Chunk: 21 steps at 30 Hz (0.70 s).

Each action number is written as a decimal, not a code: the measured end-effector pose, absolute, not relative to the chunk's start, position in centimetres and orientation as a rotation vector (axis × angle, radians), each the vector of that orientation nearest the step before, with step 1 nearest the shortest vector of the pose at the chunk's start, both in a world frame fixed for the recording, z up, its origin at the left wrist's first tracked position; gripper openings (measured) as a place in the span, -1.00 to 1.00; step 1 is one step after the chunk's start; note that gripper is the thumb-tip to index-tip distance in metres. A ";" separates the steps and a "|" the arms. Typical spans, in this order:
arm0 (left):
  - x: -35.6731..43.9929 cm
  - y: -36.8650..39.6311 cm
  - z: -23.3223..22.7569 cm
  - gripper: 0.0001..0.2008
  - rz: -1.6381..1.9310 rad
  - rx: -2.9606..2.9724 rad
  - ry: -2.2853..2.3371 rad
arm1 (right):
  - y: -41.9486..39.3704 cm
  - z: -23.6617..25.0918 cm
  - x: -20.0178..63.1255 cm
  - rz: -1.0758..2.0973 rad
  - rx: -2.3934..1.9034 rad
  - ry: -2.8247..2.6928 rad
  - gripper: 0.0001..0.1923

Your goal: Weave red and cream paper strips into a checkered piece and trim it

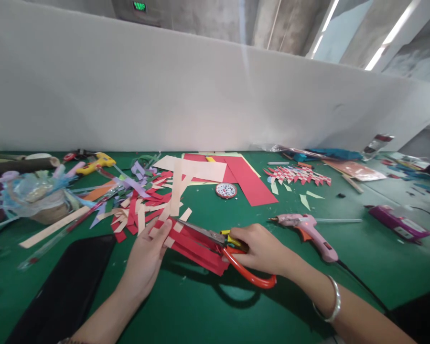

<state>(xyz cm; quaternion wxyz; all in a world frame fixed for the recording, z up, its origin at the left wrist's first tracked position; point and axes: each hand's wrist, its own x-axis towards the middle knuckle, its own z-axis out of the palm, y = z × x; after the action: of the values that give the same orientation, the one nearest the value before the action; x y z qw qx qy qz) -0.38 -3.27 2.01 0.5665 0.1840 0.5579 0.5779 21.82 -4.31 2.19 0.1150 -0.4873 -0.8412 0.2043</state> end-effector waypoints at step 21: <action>-1.7 -2.6 1.5 -0.89 1.398 0.531 1.349 | -3.4 2.5 22.7 0.648 -1.465 -2.268 -0.58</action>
<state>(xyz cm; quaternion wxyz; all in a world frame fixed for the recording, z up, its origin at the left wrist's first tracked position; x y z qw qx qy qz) -1.68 -2.63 1.51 0.5345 0.2230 0.5661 0.5866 22.72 -3.35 2.54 0.1813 -0.5190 -0.8032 0.2294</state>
